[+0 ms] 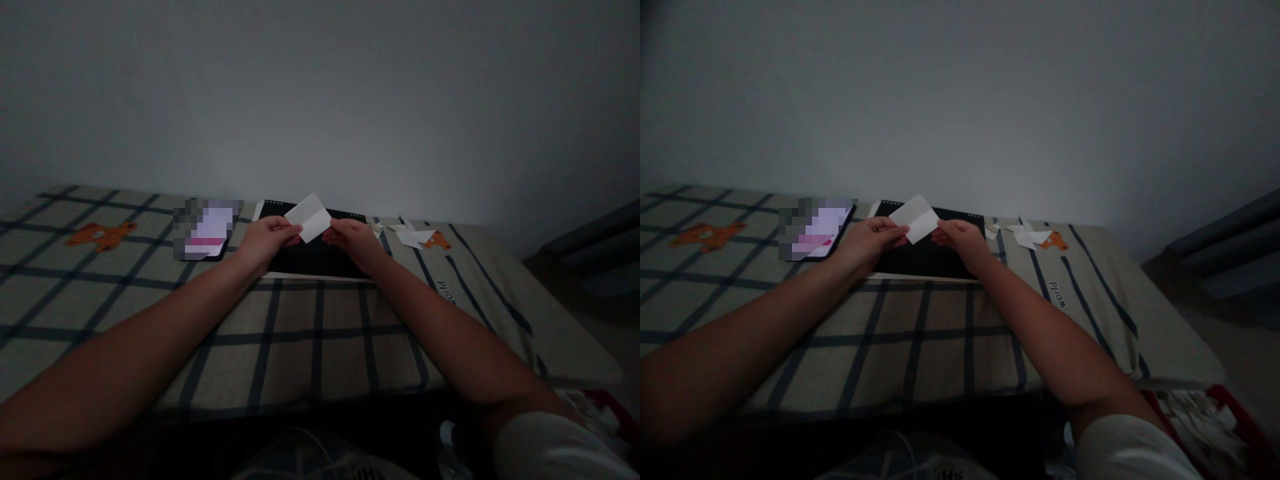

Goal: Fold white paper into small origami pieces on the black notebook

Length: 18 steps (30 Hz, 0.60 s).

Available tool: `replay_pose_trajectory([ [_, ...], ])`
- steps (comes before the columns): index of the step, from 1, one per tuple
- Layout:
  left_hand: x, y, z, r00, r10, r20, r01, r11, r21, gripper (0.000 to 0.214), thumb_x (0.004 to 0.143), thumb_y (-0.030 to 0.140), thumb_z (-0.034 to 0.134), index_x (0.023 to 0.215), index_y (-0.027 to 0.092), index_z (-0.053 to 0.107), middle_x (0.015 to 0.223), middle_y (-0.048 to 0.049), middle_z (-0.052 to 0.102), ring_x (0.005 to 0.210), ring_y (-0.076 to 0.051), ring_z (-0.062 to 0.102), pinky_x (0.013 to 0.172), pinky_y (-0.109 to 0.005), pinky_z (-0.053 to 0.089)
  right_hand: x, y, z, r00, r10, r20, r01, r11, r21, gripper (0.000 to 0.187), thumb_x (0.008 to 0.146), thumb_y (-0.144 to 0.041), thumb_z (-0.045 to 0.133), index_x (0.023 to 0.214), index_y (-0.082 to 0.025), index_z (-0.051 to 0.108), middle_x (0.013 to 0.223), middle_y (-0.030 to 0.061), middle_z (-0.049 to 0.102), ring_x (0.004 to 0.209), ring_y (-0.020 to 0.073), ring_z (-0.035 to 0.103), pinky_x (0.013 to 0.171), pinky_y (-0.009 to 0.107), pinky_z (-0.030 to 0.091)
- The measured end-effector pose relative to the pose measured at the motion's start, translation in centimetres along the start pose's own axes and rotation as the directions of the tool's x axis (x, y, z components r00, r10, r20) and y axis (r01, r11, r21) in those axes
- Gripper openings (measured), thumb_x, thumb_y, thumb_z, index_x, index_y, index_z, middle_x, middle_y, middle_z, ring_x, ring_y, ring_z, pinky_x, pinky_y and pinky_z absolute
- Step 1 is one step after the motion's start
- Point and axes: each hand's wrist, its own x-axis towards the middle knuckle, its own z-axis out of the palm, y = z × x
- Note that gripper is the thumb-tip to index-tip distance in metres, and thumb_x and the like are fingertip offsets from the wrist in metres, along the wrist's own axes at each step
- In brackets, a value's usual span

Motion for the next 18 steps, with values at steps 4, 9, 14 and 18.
replay_pose_trajectory([
  [4,-0.15,-0.03,0.2,1.0,0.001,0.009,-0.001,1.0,-0.011,0.02,0.063,0.015,0.08,0.065,0.014,0.06,0.067,-0.0006,0.064,0.061,-0.01,0.062,0.064,-0.023,0.055,0.08,0.23,-0.14,0.998,-0.049,-0.026,0.047,0.997,-0.054,0.026,0.069,-0.042,0.077,0.075,-0.019,0.066,0.075,0.0018,0.07,0.073,0.0134,0.064,0.075,0.029,0.051],
  [9,-0.02,-0.27,-0.01,0.998,-0.052,0.043,0.052,0.999,-0.011,0.021,0.065,0.015,0.08,0.063,0.016,0.059,0.068,-0.0008,0.064,0.062,-0.01,0.062,0.066,-0.024,0.056,0.01,0.18,0.09,0.999,-0.039,-0.029,0.038,0.998,-0.04,0.023,0.071,-0.041,0.074,0.074,-0.022,0.062,0.073,0.0005,0.069,0.072,0.0148,0.065,0.073,0.031,0.053],
  [14,-0.24,-0.42,-0.04,0.996,-0.058,0.061,0.056,0.998,0.027,0.023,0.066,0.017,0.08,0.064,0.016,0.057,0.067,-0.0006,0.064,0.065,-0.011,0.064,0.07,-0.025,0.057,0.11,0.38,0.2,0.999,-0.029,-0.028,0.027,0.999,-0.043,0.029,0.07,-0.045,0.074,0.083,-0.02,0.065,0.08,0.0021,0.07,0.073,0.0143,0.065,0.076,0.032,0.053],
  [18,-0.3,-0.3,-0.12,0.985,-0.109,0.131,0.101,0.993,0.065,0.02,0.064,0.016,0.08,0.069,0.015,0.061,0.073,-0.0027,0.068,0.07,-0.012,0.066,0.073,-0.026,0.057,0.56,0.73,-0.58,0.996,-0.068,-0.052,0.062,0.992,-0.109,0.027,0.069,-0.042,0.074,0.076,-0.019,0.064,0.072,0.0002,0.066,0.07,0.0132,0.062,0.074,0.031,0.052],
])
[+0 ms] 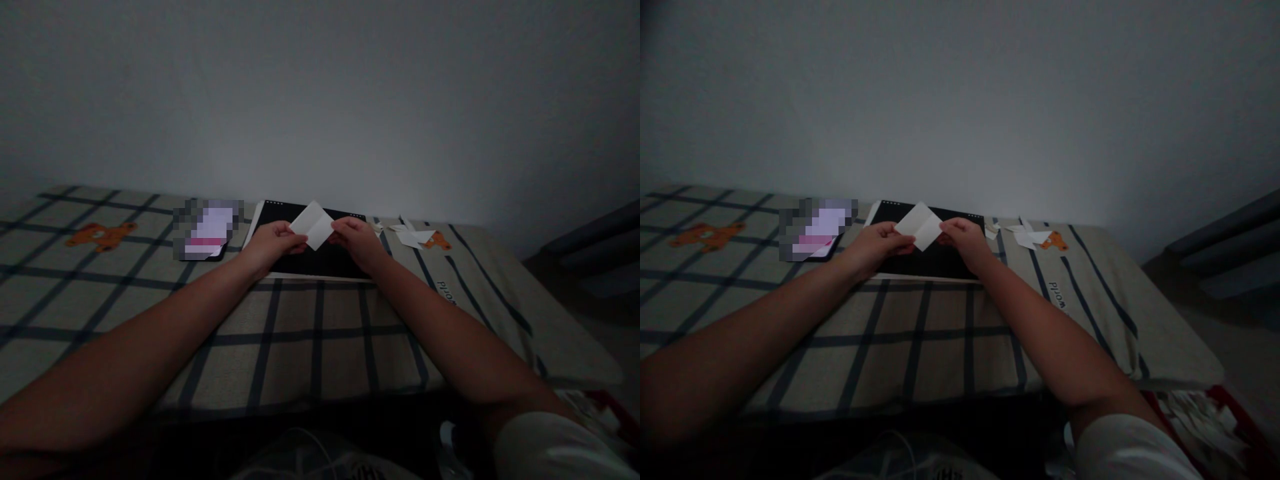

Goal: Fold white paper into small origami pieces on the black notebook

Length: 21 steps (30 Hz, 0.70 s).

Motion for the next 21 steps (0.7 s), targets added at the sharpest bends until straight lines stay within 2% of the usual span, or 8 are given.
replay_pose_trajectory([
  [5,0.2,0.4,-0.7,0.997,0.073,-0.019,-0.072,0.995,0.062,0.026,0.068,0.033,0.08,0.086,0.016,0.071,0.087,-0.0058,0.072,0.077,-0.015,0.067,0.07,-0.025,0.055,0.0,-0.1,-0.9,0.991,-0.061,0.119,0.076,0.988,-0.131,0.023,0.074,-0.04,0.072,0.073,-0.019,0.062,0.067,-0.0017,0.064,0.065,0.0124,0.06,0.069,0.03,0.049],
  [9,0.2,0.5,-1.0,0.996,0.071,0.05,-0.078,0.984,0.162,0.034,0.067,0.042,0.08,0.089,0.017,0.075,0.083,-0.0074,0.074,0.069,-0.016,0.066,0.064,-0.026,0.053,-0.5,-0.6,-0.6,0.975,-0.037,0.218,0.093,0.963,-0.252,0.023,0.075,-0.041,0.071,0.075,-0.019,0.063,0.068,-0.0001,0.066,0.066,0.0138,0.061,0.068,0.03,0.049],
  [16,-0.5,0.3,-0.7,0.984,0.174,-0.03,-0.156,0.936,0.317,0.028,0.067,0.044,0.08,0.077,0.019,0.073,0.073,-0.0043,0.072,0.064,-0.016,0.063,0.057,-0.024,0.049,-0.5,0.0,0.0,0.978,-0.059,0.199,0.116,0.95,-0.289,0.028,0.077,-0.048,0.069,0.083,-0.02,0.07,0.075,0.0007,0.068,0.069,0.0143,0.061,0.068,0.03,0.049],
  [19,-0.9,0.5,-0.3,0.984,0.174,-0.026,-0.158,0.939,0.306,0.027,0.066,0.042,0.08,0.078,0.019,0.073,0.073,-0.004,0.071,0.065,-0.016,0.063,0.059,-0.025,0.049,-0.5,-0.1,0.0,0.98,-0.086,0.18,0.142,0.936,-0.324,0.025,0.077,-0.046,0.07,0.078,-0.021,0.071,0.074,0.0002,0.068,0.07,0.0145,0.06,0.069,0.03,0.048],
  [21,-0.9,0.7,-0.2,0.988,0.154,-0.026,-0.143,0.961,0.236,0.028,0.065,0.04,0.081,0.081,0.018,0.074,0.076,-0.0046,0.072,0.067,-0.016,0.064,0.063,-0.025,0.051,-0.6,-0.4,-0.1,0.983,-0.085,0.164,0.136,0.934,-0.33,0.023,0.076,-0.043,0.071,0.076,-0.021,0.07,0.073,-0.0002,0.068,0.07,0.0145,0.06,0.069,0.03,0.047],
])
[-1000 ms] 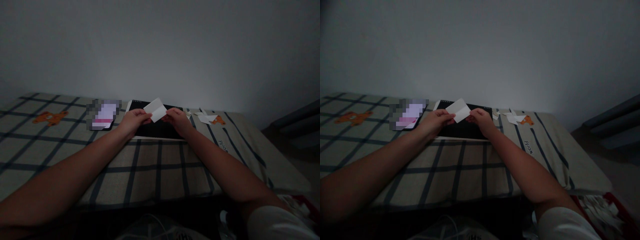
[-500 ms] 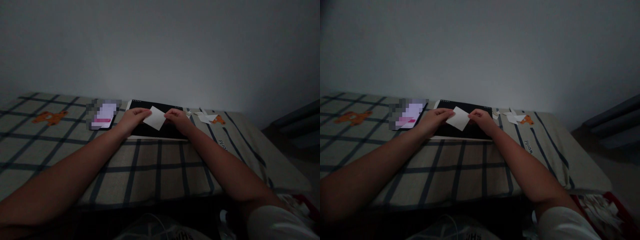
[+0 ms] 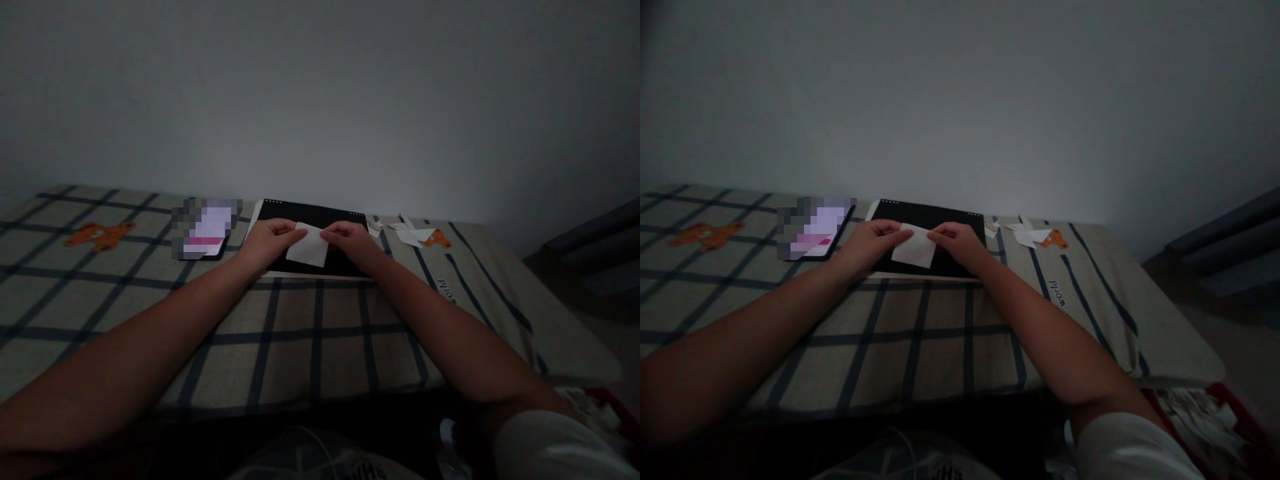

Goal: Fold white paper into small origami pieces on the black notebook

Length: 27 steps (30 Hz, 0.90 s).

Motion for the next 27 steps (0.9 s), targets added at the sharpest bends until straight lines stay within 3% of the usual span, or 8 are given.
replay_pose_trajectory([
  [5,0.5,-0.1,-0.2,0.999,0.003,0.036,0.005,0.979,-0.206,0.025,0.069,0.036,0.077,0.085,0.017,0.075,0.086,-0.0056,0.074,0.077,-0.016,0.067,0.07,-0.026,0.054,-0.1,-0.4,-0.2,0.999,0.047,-0.014,-0.046,0.996,0.074,0.021,0.073,-0.041,0.073,0.076,-0.02,0.07,0.074,-0.0003,0.068,0.071,0.0144,0.06,0.071,0.03,0.047],
  [17,0.4,0.6,-0.8,0.996,0.063,0.063,-0.058,0.996,-0.067,0.028,0.065,0.035,0.081,0.086,0.016,0.076,0.082,-0.0064,0.074,0.075,-0.017,0.067,0.073,-0.03,0.057,-0.2,-0.6,-0.8,0.999,0.006,0.043,-0.007,1.0,0.01,0.02,0.074,-0.041,0.073,0.077,-0.021,0.071,0.077,0.0012,0.069,0.073,0.0151,0.06,0.072,0.032,0.048],
  [27,0.3,1.1,-0.7,0.998,0.061,0.034,-0.061,0.998,-0.011,0.008,0.069,0.023,0.074,0.072,0.017,0.074,0.071,-0.005,0.071,0.068,-0.016,0.065,0.07,-0.03,0.057,-0.2,-0.7,-1.0,0.997,-0.049,0.056,0.053,0.996,-0.065,0.021,0.076,-0.042,0.072,0.077,-0.021,0.071,0.077,0.0012,0.07,0.073,0.0156,0.061,0.071,0.032,0.048],
])
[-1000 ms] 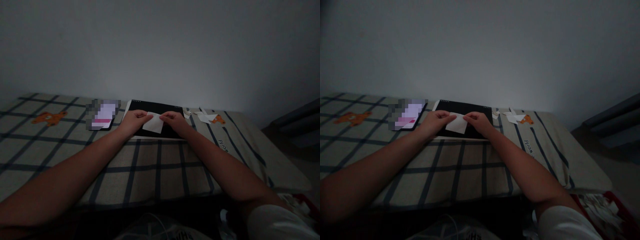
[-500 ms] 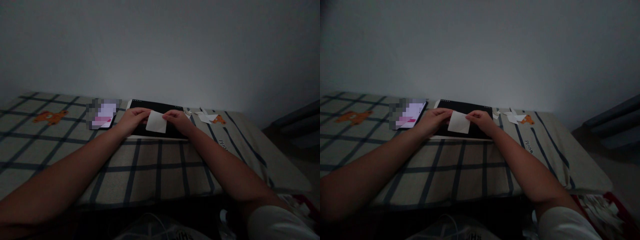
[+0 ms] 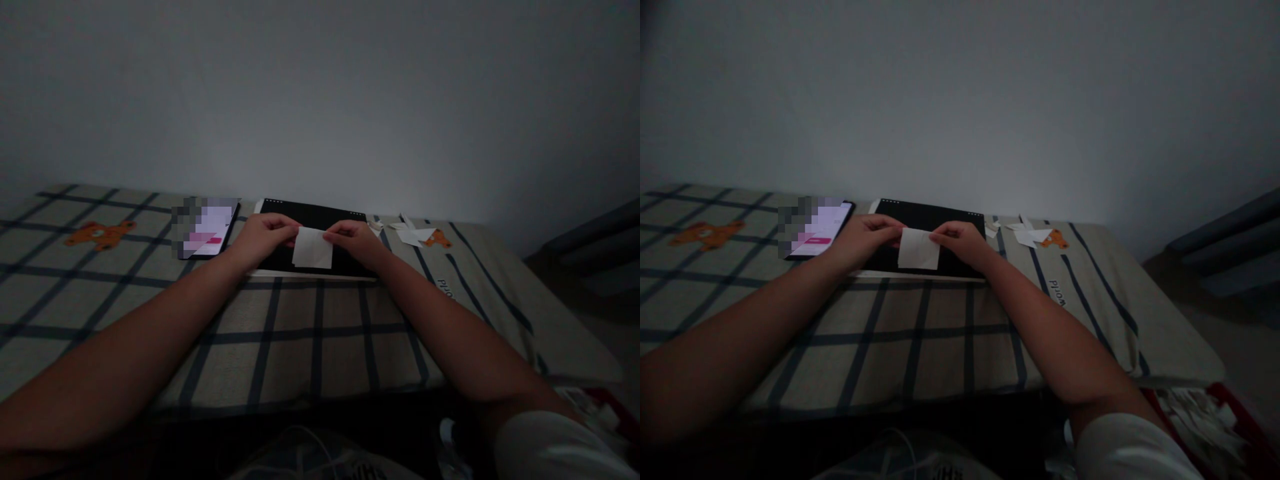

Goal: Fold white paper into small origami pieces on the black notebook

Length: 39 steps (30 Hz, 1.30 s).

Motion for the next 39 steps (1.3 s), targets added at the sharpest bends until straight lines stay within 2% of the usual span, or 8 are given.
replay_pose_trajectory([
  [8,0.1,-0.1,0.0,0.998,-0.049,0.043,0.052,0.996,-0.07,0.015,0.07,0.028,0.072,0.076,0.015,0.073,0.073,-0.006,0.07,0.068,-0.016,0.065,0.068,-0.029,0.056,0.1,0.4,0.1,1.0,-0.013,-0.021,0.012,0.999,-0.03,0.024,0.076,-0.045,0.071,0.078,-0.021,0.071,0.078,0.0022,0.07,0.073,0.0162,0.06,0.07,0.032,0.047],
  [12,0.0,-0.1,-0.1,0.999,0.004,0.046,-0.006,1.0,0.029,0.025,0.068,0.035,0.078,0.08,0.014,0.074,0.074,-0.0049,0.071,0.067,-0.014,0.063,0.069,-0.028,0.055,0.1,0.4,0.1,1.0,-0.012,-0.02,0.011,0.999,-0.049,0.027,0.076,-0.045,0.071,0.079,-0.019,0.07,0.079,0.0027,0.069,0.074,0.0162,0.061,0.071,0.031,0.047],
  [17,0.2,0.0,-0.5,0.995,0.042,0.09,-0.051,0.994,0.096,0.021,0.071,0.035,0.076,0.078,0.015,0.073,0.071,-0.0035,0.07,0.065,-0.013,0.062,0.07,-0.028,0.053,0.1,0.4,0.1,1.0,0.002,0.0,-0.002,0.998,-0.056,0.029,0.078,-0.046,0.069,0.082,-0.017,0.069,0.079,0.0033,0.068,0.074,0.0155,0.059,0.07,0.031,0.047],
  [21,0.3,-0.2,-0.5,0.997,0.009,0.071,-0.018,0.992,0.127,0.017,0.072,0.032,0.073,0.076,0.016,0.072,0.07,-0.0029,0.069,0.065,-0.013,0.062,0.068,-0.027,0.053,0.0,0.0,0.3,0.999,0.027,0.024,-0.026,0.999,-0.042,0.028,0.077,-0.045,0.069,0.08,-0.017,0.068,0.078,0.0029,0.068,0.072,0.0149,0.059,0.069,0.03,0.047],
  [25,0.4,-0.5,-0.4,0.988,-0.053,0.148,0.031,0.988,0.149,0.022,0.07,0.035,0.074,0.081,0.016,0.074,0.073,-0.0037,0.07,0.066,-0.014,0.063,0.065,-0.027,0.054,0.0,-0.1,0.4,0.998,0.048,0.041,-0.048,0.999,-0.016,0.026,0.075,-0.043,0.07,0.078,-0.017,0.067,0.076,0.0021,0.067,0.07,0.0139,0.058,0.067,0.029,0.047],
  [28,0.4,-0.8,-0.5,0.98,-0.043,0.196,0.005,0.982,0.191,0.025,0.071,0.038,0.074,0.082,0.016,0.075,0.074,-0.0044,0.071,0.067,-0.015,0.063,0.064,-0.027,0.053,0.0,-0.1,0.6,0.998,0.047,0.043,-0.046,0.999,-0.011,0.024,0.075,-0.041,0.07,0.078,-0.017,0.067,0.076,0.0019,0.067,0.07,0.0137,0.058,0.067,0.029,0.047],
  [35,0.5,-1.4,-0.5,0.982,-0.047,0.182,-0.003,0.963,0.268,0.02,0.07,0.036,0.072,0.079,0.018,0.075,0.075,-0.0057,0.073,0.067,-0.017,0.065,0.063,-0.029,0.052,0.0,0.1,0.9,0.996,0.017,0.088,-0.015,1.0,-0.024,0.025,0.076,-0.04,0.069,0.08,-0.016,0.068,0.077,0.0026,0.066,0.071,0.0139,0.058,0.067,0.029,0.046],
  [39,0.4,-1.4,-0.4,0.977,0.01,0.211,-0.078,0.946,0.314,0.028,0.072,0.043,0.073,0.085,0.019,0.077,0.081,-0.0063,0.075,0.073,-0.019,0.067,0.067,-0.03,0.052,-0.1,0.1,1.0,0.995,0.01,0.098,-0.007,0.999,-0.038,0.025,0.077,-0.04,0.068,0.082,-0.016,0.068,0.077,0.0027,0.066,0.071,0.0142,0.058,0.066,0.029,0.045],
])
